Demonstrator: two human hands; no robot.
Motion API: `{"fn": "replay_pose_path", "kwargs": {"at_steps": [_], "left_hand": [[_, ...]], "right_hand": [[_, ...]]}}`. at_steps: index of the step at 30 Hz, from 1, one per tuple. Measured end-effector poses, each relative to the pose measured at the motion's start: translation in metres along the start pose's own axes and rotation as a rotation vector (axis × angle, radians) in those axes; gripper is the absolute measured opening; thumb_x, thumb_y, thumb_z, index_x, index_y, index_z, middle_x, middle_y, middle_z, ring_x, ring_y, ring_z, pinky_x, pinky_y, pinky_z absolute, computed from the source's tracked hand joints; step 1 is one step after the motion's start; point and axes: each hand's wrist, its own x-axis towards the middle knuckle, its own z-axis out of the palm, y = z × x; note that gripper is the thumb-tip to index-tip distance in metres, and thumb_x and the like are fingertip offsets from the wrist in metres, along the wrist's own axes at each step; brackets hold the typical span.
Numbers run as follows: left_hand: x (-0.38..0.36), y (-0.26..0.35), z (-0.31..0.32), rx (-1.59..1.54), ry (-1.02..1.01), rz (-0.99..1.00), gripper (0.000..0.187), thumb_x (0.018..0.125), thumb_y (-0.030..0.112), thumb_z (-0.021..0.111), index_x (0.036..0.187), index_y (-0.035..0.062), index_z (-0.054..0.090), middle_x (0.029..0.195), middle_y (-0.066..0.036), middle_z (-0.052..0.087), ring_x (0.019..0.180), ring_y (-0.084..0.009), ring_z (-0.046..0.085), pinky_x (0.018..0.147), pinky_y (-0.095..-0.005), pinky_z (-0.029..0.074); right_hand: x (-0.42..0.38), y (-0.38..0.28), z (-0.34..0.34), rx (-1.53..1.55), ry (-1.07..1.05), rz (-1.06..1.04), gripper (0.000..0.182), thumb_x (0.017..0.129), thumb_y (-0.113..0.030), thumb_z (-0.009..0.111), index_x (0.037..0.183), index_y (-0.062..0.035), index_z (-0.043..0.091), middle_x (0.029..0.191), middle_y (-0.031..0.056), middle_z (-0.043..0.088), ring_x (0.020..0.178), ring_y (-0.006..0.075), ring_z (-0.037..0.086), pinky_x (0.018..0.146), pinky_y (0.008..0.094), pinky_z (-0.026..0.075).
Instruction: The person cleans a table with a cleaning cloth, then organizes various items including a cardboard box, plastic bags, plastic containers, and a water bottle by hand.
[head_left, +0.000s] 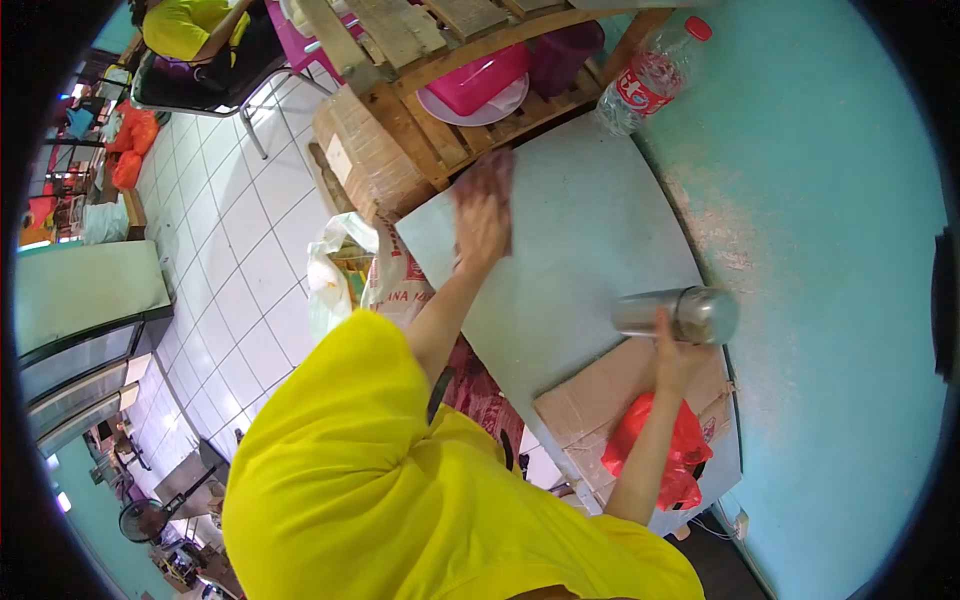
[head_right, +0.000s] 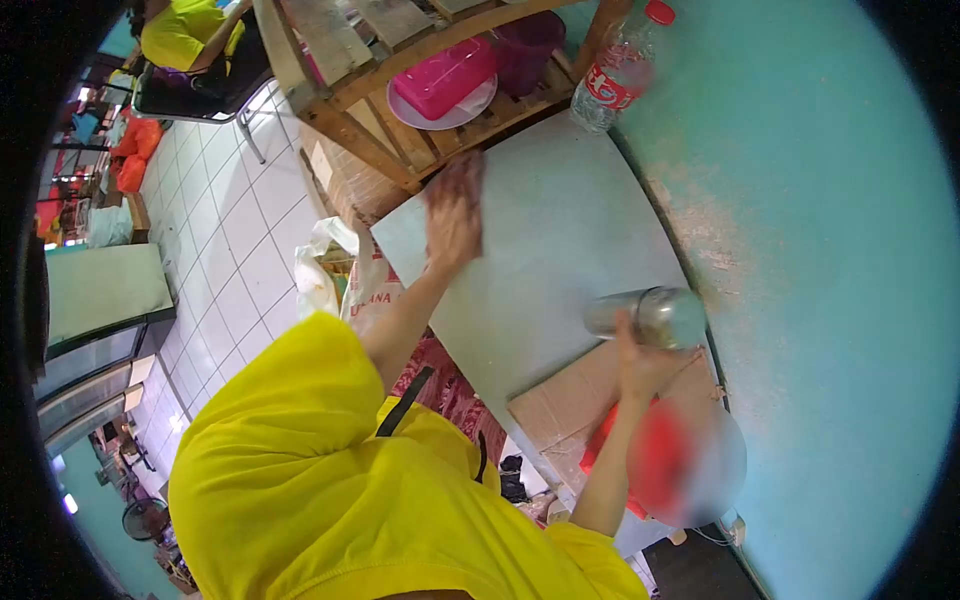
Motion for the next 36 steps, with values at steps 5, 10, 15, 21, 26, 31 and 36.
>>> {"fn": "replay_pose_path", "kwargs": {"at_steps": [5,10,15,21,26,31,36], "left_hand": [[-0.088,-0.054,-0.072,-0.001,0.101,-0.283,0.053,0.086,0.020,0.048,0.138,0.0108,0.037,0.141,-0.015,0.036,0.127,-0.0318,0.037,0.102,-0.0446,0.032],[-0.140,-0.120,-0.115,-0.304,-0.206,-0.779,0.037,0.096,0.028,0.034,0.113,0.0034,0.056,0.108,-0.025,0.058,0.100,-0.0392,0.055,0.084,-0.0452,0.041],[-0.148,-0.172,-0.127,-0.321,0.197,-0.614,0.038,0.096,0.031,0.042,0.106,-0.0024,0.059,0.090,-0.016,0.064,0.086,-0.0302,0.059,0.078,-0.0366,0.045],[-0.124,-0.197,-0.148,-1.327,0.019,-0.990,0.033,0.092,0.033,0.051,0.093,0.0024,0.065,0.081,-0.003,0.061,0.075,-0.0105,0.054,0.069,-0.0257,0.043],[-0.127,-0.164,-0.193,-1.120,-0.287,-0.463,0.021,0.091,0.019,0.053,0.099,0.0019,0.063,0.075,0.003,0.056,0.071,-0.0081,0.050,0.065,-0.0239,0.042],[-0.127,-0.116,-0.240,-1.143,-0.492,-0.360,0.035,0.094,0.023,0.049,0.126,0.0082,0.054,0.105,-0.002,0.059,0.094,-0.0110,0.051,0.080,-0.0249,0.043],[-0.131,-0.098,-0.258,-1.681,-0.688,-0.624,0.054,0.094,0.038,0.050,0.140,0.0134,0.036,0.134,-0.001,0.043,0.116,-0.0114,0.042,0.091,-0.0258,0.040]], "right_hand": [[-0.070,-0.024,0.018,-0.002,-0.305,0.296,0.066,0.065,-0.024,0.084,0.116,0.0029,0.053,0.110,0.0134,0.059,0.100,0.0237,0.058,0.088,0.0353,0.046],[-0.104,-0.042,0.054,0.249,-0.320,0.024,0.057,0.061,-0.015,0.083,0.108,-0.0001,0.055,0.098,0.0105,0.060,0.088,0.0220,0.060,0.079,0.0324,0.049],[-0.124,-0.052,0.057,0.270,-0.418,0.019,0.059,0.062,-0.011,0.081,0.112,-0.0008,0.052,0.109,0.0118,0.055,0.094,0.0225,0.058,0.082,0.0324,0.047],[-0.125,-0.056,0.045,0.283,-0.465,-0.087,0.068,0.065,-0.016,0.081,0.120,0.0006,0.046,0.128,0.0144,0.041,0.104,0.0277,0.053,0.088,0.0345,0.045],[-0.128,-0.105,0.004,0.072,-0.190,-0.416,0.066,0.074,-0.017,0.072,0.127,0.0021,0.038,0.124,0.0151,0.046,0.107,0.0278,0.051,0.093,0.0358,0.040],[-0.151,-0.145,0.033,0.229,-0.537,-0.334,0.061,0.076,-0.013,0.067,0.128,-0.0003,0.039,0.121,0.0160,0.049,0.106,0.0275,0.051,0.089,0.0361,0.041],[-0.183,-0.172,0.090,0.289,-0.917,-0.343,0.034,0.078,-0.007,0.062,0.110,-0.0012,0.054,0.101,0.0157,0.060,0.092,0.0303,0.059,0.078,0.0348,0.046]]}}
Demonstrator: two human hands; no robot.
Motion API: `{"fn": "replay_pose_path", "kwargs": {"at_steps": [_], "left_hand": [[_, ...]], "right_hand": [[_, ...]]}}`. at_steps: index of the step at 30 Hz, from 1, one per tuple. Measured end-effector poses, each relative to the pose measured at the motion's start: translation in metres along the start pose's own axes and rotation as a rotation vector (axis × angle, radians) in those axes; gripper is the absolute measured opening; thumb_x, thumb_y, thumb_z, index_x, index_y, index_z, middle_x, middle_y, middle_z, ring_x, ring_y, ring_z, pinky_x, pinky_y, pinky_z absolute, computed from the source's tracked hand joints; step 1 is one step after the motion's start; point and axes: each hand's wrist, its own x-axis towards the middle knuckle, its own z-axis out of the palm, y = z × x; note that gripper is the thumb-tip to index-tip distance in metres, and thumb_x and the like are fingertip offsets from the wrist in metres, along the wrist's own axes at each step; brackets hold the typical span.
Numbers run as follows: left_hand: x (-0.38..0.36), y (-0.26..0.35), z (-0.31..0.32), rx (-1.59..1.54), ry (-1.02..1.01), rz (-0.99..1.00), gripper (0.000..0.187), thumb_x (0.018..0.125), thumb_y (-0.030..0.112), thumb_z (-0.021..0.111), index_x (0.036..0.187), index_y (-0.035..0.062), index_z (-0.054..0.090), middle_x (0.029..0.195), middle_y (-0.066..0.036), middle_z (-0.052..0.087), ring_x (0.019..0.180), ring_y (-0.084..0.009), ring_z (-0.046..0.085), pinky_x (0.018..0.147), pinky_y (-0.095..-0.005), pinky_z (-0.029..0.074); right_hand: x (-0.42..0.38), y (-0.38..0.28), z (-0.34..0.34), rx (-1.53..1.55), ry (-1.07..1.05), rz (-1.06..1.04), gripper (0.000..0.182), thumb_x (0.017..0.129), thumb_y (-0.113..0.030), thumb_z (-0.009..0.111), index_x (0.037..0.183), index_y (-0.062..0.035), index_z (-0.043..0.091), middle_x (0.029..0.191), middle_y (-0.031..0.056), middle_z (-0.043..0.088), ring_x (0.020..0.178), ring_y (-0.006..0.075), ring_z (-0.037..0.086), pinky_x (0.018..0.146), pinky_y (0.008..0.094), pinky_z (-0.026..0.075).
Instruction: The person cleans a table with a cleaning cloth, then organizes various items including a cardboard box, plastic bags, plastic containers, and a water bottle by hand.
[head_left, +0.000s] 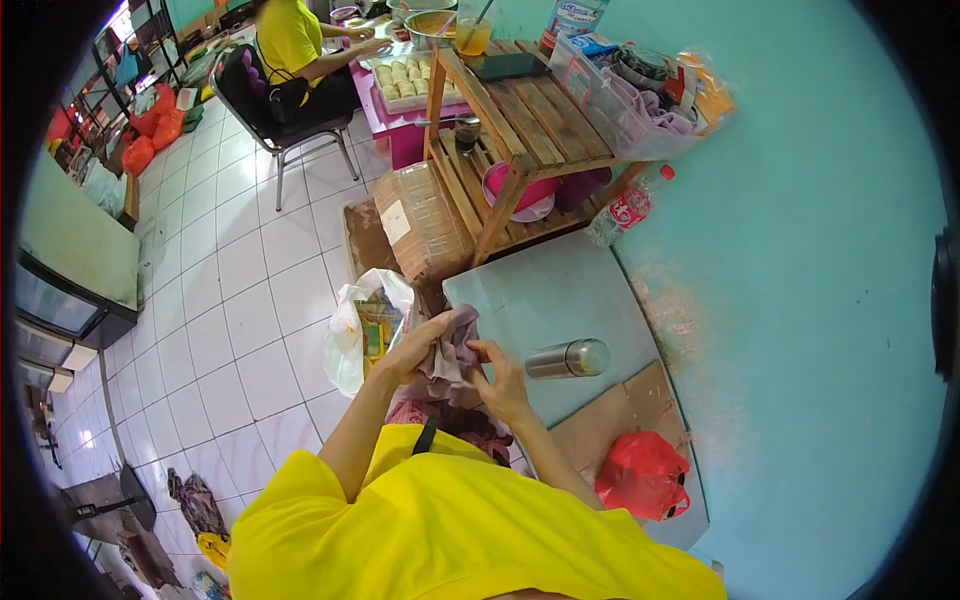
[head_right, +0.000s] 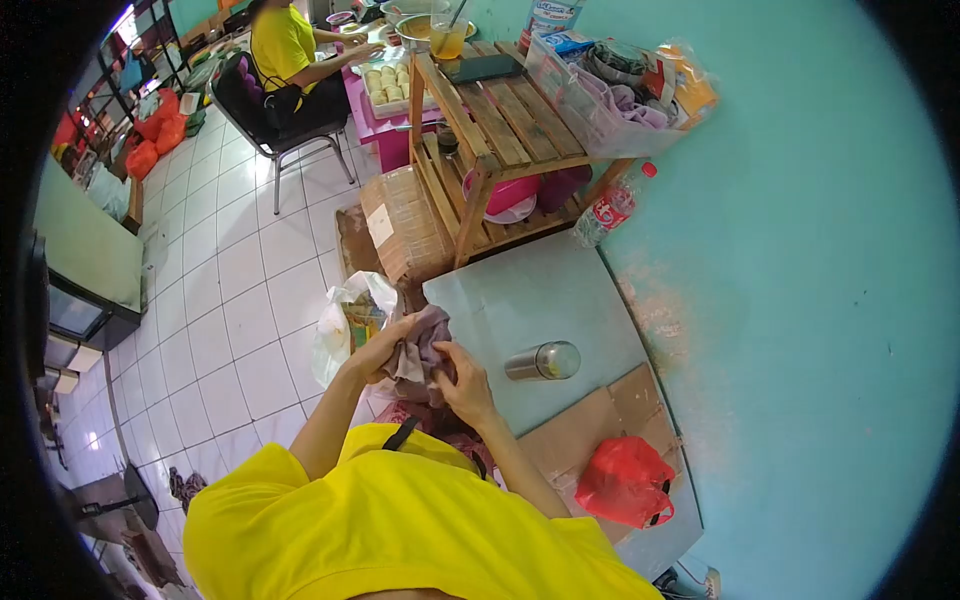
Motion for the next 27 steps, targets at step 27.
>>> {"fn": "replay_pose_path", "kwargs": {"at_steps": [27], "left_hand": [[0.123,0.066,0.089,1.200,-0.024,0.710,0.053,0.074,-0.003,0.054,0.126,0.0033,0.047,0.118,-0.017,0.055,0.104,-0.0257,0.057,0.084,-0.0346,0.047]], "right_hand": [[0.221,-0.080,-0.210,-0.819,0.741,-0.376,0.023,0.076,-0.012,0.060,0.099,-0.0106,0.059,0.098,0.0115,0.055,0.097,0.0314,0.051,0.081,0.0470,0.040]]}}
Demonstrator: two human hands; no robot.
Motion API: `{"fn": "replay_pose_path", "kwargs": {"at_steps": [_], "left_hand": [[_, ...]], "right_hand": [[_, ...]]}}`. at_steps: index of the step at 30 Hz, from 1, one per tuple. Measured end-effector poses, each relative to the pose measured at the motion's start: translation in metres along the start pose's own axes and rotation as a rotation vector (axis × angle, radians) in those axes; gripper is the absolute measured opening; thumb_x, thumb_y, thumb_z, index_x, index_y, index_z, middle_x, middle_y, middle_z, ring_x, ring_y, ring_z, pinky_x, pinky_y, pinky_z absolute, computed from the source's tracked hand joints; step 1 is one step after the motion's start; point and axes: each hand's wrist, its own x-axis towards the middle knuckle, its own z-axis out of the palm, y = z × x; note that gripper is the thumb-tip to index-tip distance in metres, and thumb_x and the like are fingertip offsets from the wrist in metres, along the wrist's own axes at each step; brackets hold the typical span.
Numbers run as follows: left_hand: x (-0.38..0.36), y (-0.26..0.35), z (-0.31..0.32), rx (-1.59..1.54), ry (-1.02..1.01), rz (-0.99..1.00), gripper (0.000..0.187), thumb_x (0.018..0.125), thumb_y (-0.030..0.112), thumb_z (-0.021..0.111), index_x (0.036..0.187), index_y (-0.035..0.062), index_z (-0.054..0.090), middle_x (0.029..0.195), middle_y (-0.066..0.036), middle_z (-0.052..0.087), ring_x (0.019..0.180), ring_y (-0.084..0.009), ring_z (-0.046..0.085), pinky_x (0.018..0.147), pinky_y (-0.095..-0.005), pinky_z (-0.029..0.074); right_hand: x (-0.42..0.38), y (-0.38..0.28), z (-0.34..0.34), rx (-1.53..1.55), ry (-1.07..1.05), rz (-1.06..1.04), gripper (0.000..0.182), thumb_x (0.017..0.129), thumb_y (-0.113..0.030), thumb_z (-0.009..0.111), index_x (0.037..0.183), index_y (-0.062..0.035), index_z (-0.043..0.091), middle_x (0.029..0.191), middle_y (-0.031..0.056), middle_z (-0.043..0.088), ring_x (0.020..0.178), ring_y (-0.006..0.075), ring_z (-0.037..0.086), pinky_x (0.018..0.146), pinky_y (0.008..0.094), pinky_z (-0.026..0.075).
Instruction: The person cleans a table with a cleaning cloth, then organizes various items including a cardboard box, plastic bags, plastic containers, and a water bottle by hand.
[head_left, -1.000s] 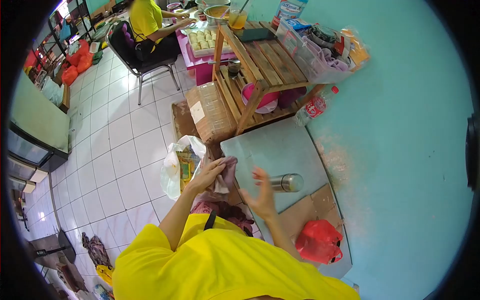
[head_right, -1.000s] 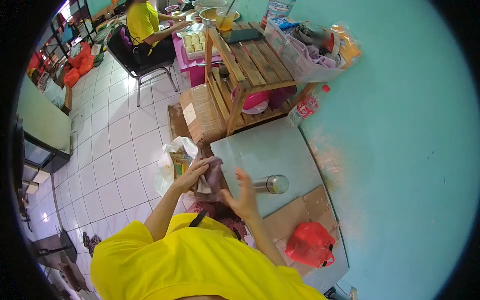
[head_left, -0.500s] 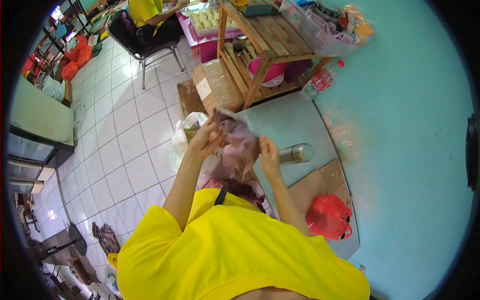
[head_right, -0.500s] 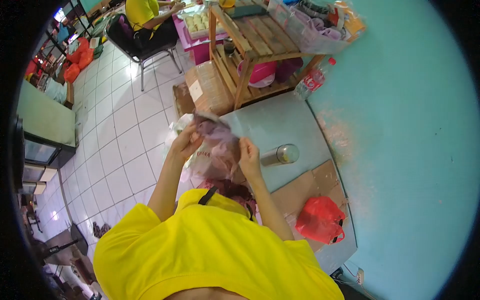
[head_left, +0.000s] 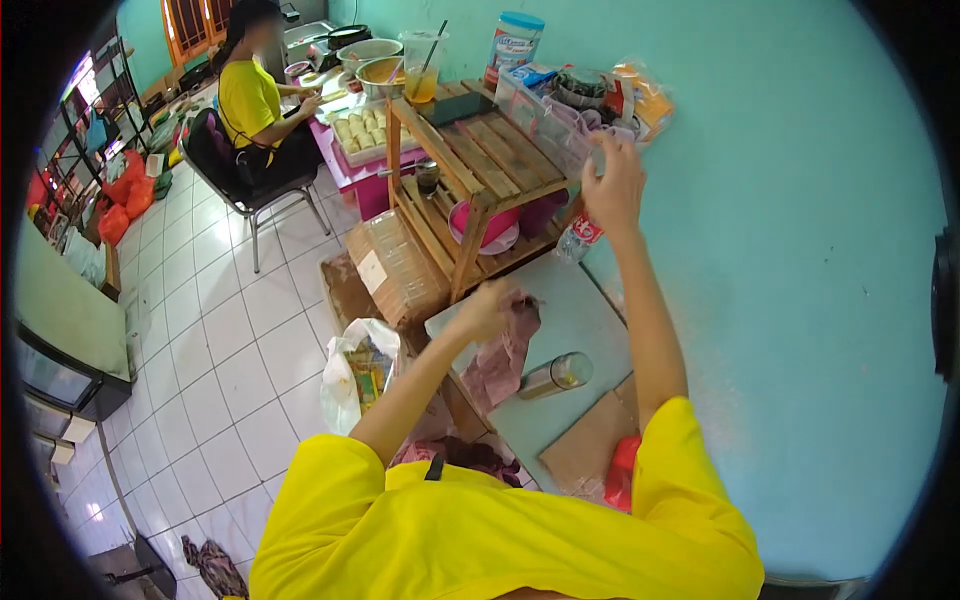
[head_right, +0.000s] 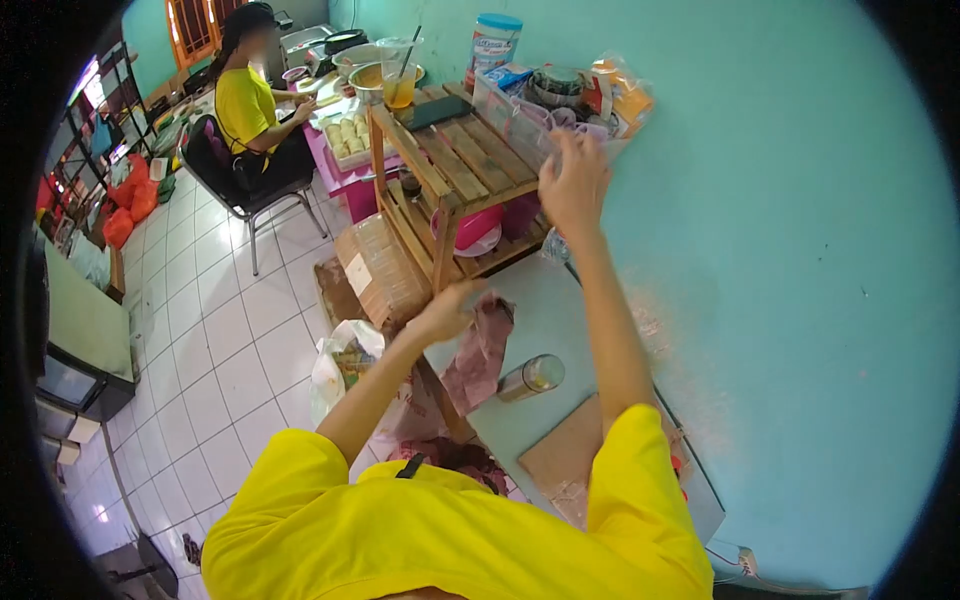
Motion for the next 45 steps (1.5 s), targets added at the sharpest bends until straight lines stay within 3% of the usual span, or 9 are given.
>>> {"fn": "replay_pose_path", "kwargs": {"at_steps": [5,10,20,25,29,32,38,41,45], "left_hand": [[-0.011,0.025,0.056,-0.116,-0.239,-0.027,0.070,0.070,0.014,0.070,0.134,0.0082,0.040,0.123,-0.021,0.052,0.108,-0.0343,0.052,0.091,-0.0395,0.042],[-0.033,0.029,0.106,-0.091,-0.302,-0.024,0.098,0.060,0.032,0.081,0.142,0.0196,0.028,0.139,-0.019,0.037,0.130,-0.0418,0.030,0.101,-0.0566,0.033],[-0.032,0.033,0.126,-0.373,-0.197,0.143,0.078,0.057,0.024,0.083,0.125,0.0084,0.047,0.120,-0.016,0.054,0.116,-0.0341,0.049,0.099,-0.0408,0.037],[-0.036,0.030,0.136,-0.515,-0.184,0.031,0.070,0.060,0.024,0.080,0.120,0.0051,0.048,0.110,-0.016,0.058,0.106,-0.0276,0.057,0.089,-0.0347,0.044],[-0.039,0.007,0.159,-0.853,-0.164,0.014,0.054,0.076,0.024,0.068,0.123,0.0067,0.049,0.113,-0.014,0.058,0.107,-0.0274,0.055,0.090,-0.0335,0.044],[-0.051,-0.044,0.199,-0.448,-0.182,0.128,0.046,0.083,0.023,0.059,0.124,0.0061,0.049,0.114,-0.015,0.057,0.107,-0.0278,0.055,0.089,-0.0321,0.044],[-0.056,-0.027,0.182,-0.220,-0.241,0.029,0.051,0.078,0.026,0.064,0.120,0.0041,0.049,0.116,-0.019,0.053,0.110,-0.0293,0.052,0.090,-0.0351,0.043],[-0.045,0.027,0.138,-0.405,-0.178,0.007,0.060,0.069,0.027,0.071,0.120,0.0041,0.049,0.120,-0.019,0.051,0.115,-0.0316,0.048,0.094,-0.0389,0.041],[-0.039,0.009,0.158,-0.275,-0.023,0.303,0.059,0.070,0.027,0.068,0.123,0.0062,0.051,0.129,-0.016,0.047,0.122,-0.0334,0.041,0.099,-0.0409,0.037]], "right_hand": [[0.075,0.053,0.042,-0.458,-0.515,0.157,0.022,0.073,-0.024,0.066,0.089,-0.0096,0.066,0.101,0.0108,0.056,0.104,0.0293,0.050,0.085,0.0459,0.040],[0.068,0.098,0.058,0.183,-0.176,0.136,0.012,0.082,-0.019,0.059,0.079,-0.0066,0.060,0.087,0.0098,0.057,0.089,0.0246,0.053,0.076,0.0343,0.041],[0.054,0.072,-0.083,0.838,0.713,0.285,0.012,0.094,-0.014,0.040,0.090,-0.0032,0.044,0.085,0.0048,0.044,0.075,0.0145,0.042,0.069,0.0241,0.038],[-0.033,0.047,-0.121,1.086,0.543,0.752,0.014,0.090,-0.010,0.047,0.102,-0.0044,0.047,0.097,0.0075,0.052,0.092,0.0164,0.052,0.086,0.0267,0.043],[-0.215,0.017,-0.063,0.454,-0.009,0.564,0.020,0.087,-0.016,0.053,0.104,-0.0044,0.056,0.101,0.0127,0.056,0.098,0.0279,0.053,0.089,0.0379,0.041],[-0.266,-0.028,-0.068,-0.130,-0.553,-0.091,0.021,0.084,-0.023,0.057,0.094,-0.0066,0.065,0.104,0.0154,0.059,0.102,0.0361,0.052,0.090,0.0456,0.039],[-0.236,0.012,-0.035,0.048,-0.782,0.694,0.017,0.081,-0.020,0.057,0.077,-0.0052,0.066,0.080,0.0088,0.066,0.070,0.0297,0.060,0.064,0.0362,0.047],[-0.296,0.086,0.002,0.797,-0.717,0.991,0.018,0.081,-0.018,0.058,0.072,-0.0043,0.065,0.065,0.0082,0.063,0.054,0.0288,0.056,0.054,0.0363,0.045],[-0.275,0.042,-0.041,0.565,-0.596,0.860,0.017,0.082,-0.021,0.059,0.085,-0.0074,0.068,0.082,0.0064,0.065,0.075,0.0258,0.059,0.067,0.0347,0.046]]}}
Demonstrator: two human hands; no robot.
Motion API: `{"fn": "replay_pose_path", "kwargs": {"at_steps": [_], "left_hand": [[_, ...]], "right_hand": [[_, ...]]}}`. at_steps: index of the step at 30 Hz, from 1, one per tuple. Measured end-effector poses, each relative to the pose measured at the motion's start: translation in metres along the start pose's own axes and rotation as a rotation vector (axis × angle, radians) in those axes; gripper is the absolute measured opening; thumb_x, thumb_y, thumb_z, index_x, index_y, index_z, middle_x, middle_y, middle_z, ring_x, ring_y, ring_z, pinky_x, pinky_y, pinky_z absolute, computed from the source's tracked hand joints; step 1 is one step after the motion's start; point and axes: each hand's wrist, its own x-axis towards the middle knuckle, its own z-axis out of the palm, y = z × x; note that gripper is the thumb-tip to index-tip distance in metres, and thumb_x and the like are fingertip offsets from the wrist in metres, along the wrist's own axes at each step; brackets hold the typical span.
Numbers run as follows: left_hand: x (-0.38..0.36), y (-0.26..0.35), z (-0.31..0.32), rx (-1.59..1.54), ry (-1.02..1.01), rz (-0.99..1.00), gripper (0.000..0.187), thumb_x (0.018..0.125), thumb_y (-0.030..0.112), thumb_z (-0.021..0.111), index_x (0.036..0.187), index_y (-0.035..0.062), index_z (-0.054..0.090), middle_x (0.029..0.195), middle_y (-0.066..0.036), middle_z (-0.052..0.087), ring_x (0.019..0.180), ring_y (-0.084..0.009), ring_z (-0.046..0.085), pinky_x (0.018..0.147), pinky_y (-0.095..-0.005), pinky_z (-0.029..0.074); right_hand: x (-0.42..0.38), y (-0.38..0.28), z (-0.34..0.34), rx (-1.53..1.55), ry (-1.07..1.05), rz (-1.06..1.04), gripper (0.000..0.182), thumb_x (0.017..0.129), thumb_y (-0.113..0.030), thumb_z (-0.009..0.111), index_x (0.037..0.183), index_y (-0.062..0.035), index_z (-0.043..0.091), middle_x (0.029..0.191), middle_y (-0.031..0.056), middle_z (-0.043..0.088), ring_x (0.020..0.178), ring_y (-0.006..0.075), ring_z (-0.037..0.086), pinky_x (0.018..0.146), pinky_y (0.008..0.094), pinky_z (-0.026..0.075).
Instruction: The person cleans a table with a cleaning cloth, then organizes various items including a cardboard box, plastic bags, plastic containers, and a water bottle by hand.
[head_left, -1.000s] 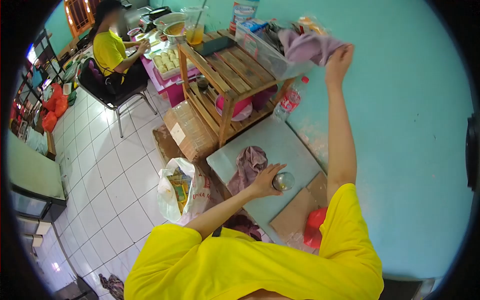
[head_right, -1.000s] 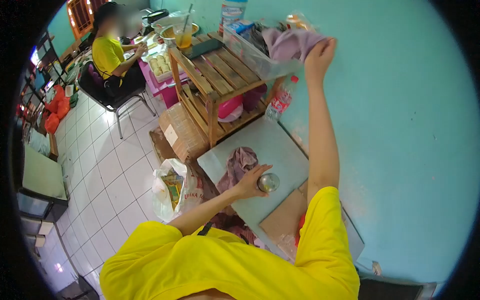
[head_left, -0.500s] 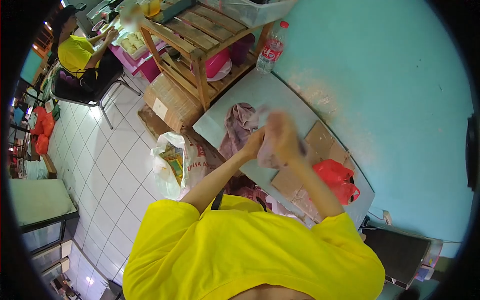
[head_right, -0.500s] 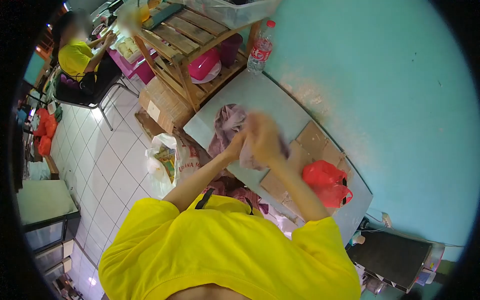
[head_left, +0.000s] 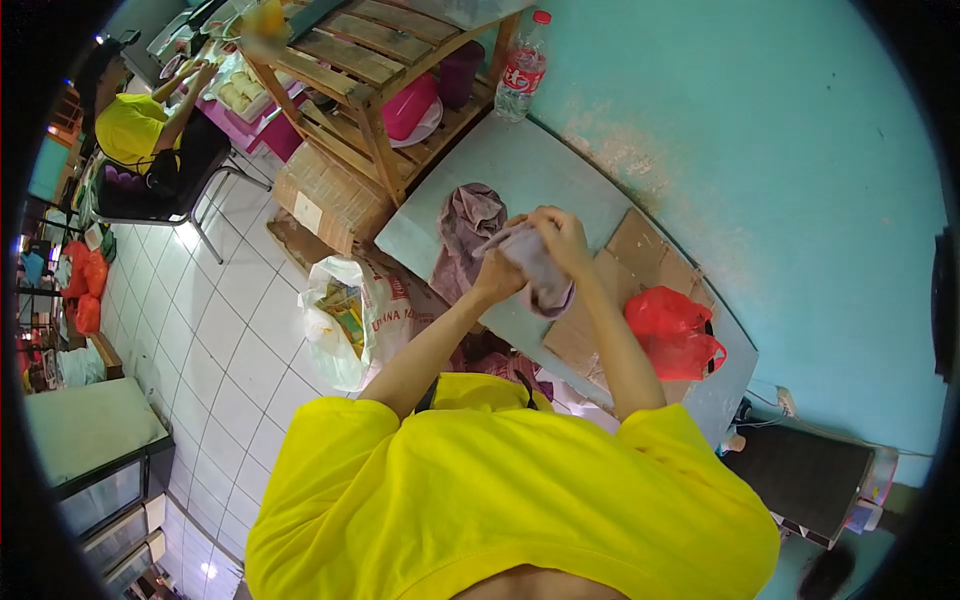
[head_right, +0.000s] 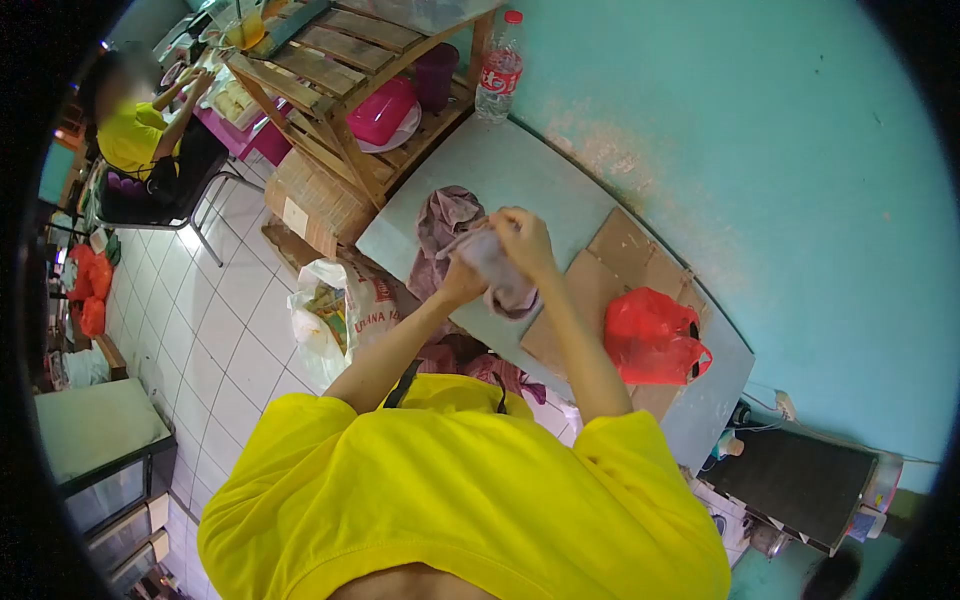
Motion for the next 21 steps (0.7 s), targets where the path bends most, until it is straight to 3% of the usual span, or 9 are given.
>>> {"fn": "replay_pose_path", "kwargs": {"at_steps": [2,3,4,8,11,14,17,18,21], "left_hand": [[-0.026,-0.054,0.023,0.244,-0.067,0.133,0.058,0.071,0.027,0.068,0.123,0.0064,0.051,0.129,-0.016,0.047,0.123,-0.0332,0.040,0.098,-0.0402,0.038],[-0.037,-0.066,0.028,0.363,-0.109,0.201,0.058,0.072,0.027,0.067,0.123,0.0066,0.051,0.130,-0.015,0.047,0.123,-0.0331,0.040,0.098,-0.0398,0.038],[-0.035,-0.052,0.029,0.149,0.059,0.092,0.057,0.071,0.028,0.067,0.121,0.0050,0.052,0.124,-0.016,0.051,0.117,-0.0344,0.045,0.096,-0.0402,0.039],[-0.020,-0.019,0.005,-0.185,-0.053,0.069,0.057,0.073,0.026,0.066,0.122,0.0035,0.048,0.115,-0.018,0.056,0.107,-0.0354,0.053,0.089,-0.0401,0.042],[-0.003,-0.017,0.009,-0.155,-0.067,0.034,0.059,0.074,0.026,0.066,0.124,0.0040,0.044,0.112,-0.019,0.057,0.102,-0.0363,0.056,0.085,-0.0398,0.044],[0.005,-0.023,0.017,-0.077,-0.073,-0.070,0.073,0.071,0.028,0.069,0.131,0.0045,0.034,0.114,-0.021,0.056,0.104,-0.0363,0.056,0.085,-0.0401,0.045],[0.024,0.007,0.003,-0.188,-0.149,-0.271,0.098,0.065,0.032,0.073,0.140,0.0036,0.017,0.119,-0.023,0.054,0.107,-0.0366,0.055,0.090,-0.0401,0.044],[0.024,0.015,0.000,-0.190,-0.169,-0.287,0.107,0.063,0.033,0.074,0.142,0.0033,0.009,0.121,-0.024,0.053,0.109,-0.0364,0.055,0.091,-0.0399,0.043],[0.032,0.033,-0.012,-0.372,-0.277,-0.467,0.128,0.057,0.035,0.078,0.145,0.0032,-0.010,0.138,-0.025,0.036,0.125,-0.0330,0.042,0.102,-0.0350,0.034]], "right_hand": [[-0.033,-0.035,0.014,-0.516,0.220,-0.246,0.019,0.082,-0.023,0.059,0.093,-0.0100,0.068,0.096,0.0062,0.064,0.091,0.0264,0.058,0.076,0.0349,0.045],[-0.045,-0.032,0.017,-0.590,0.232,-0.373,0.020,0.083,-0.023,0.059,0.098,-0.0115,0.066,0.104,0.0065,0.060,0.098,0.0283,0.055,0.080,0.0372,0.043],[-0.054,-0.026,0.015,-0.666,0.249,-0.504,0.022,0.083,-0.022,0.059,0.102,-0.0129,0.065,0.112,0.0068,0.057,0.104,0.0302,0.051,0.085,0.0396,0.042],[-0.059,0.026,0.011,-0.839,0.286,-0.900,0.032,0.083,-0.019,0.060,0.115,-0.0162,0.059,0.128,0.0107,0.046,0.119,0.0375,0.039,0.096,0.0499,0.035],[-0.050,0.032,0.039,-0.502,0.625,-0.629,0.039,0.084,-0.017,0.061,0.122,-0.0138,0.054,0.133,0.0151,0.040,0.126,0.0371,0.033,0.101,0.0489,0.032],[-0.032,0.009,0.045,-0.101,0.775,-0.339,0.044,0.084,-0.016,0.063,0.125,-0.0072,0.049,0.125,0.0181,0.046,0.123,0.0339,0.040,0.099,0.0427,0.036],[-0.023,0.030,0.022,0.465,0.417,-0.141,0.045,0.086,-0.020,0.061,0.125,-0.0013,0.047,0.115,0.0158,0.054,0.110,0.0264,0.051,0.092,0.0342,0.041],[-0.022,0.034,0.014,0.601,0.320,-0.117,0.047,0.089,-0.026,0.059,0.124,0.0006,0.046,0.106,0.0117,0.058,0.100,0.0184,0.055,0.086,0.0294,0.044],[-0.016,0.047,0.006,0.306,0.255,-0.189,0.045,0.089,-0.028,0.057,0.122,0.0009,0.047,0.107,0.0122,0.058,0.099,0.0184,0.055,0.086,0.0292,0.044]]}}
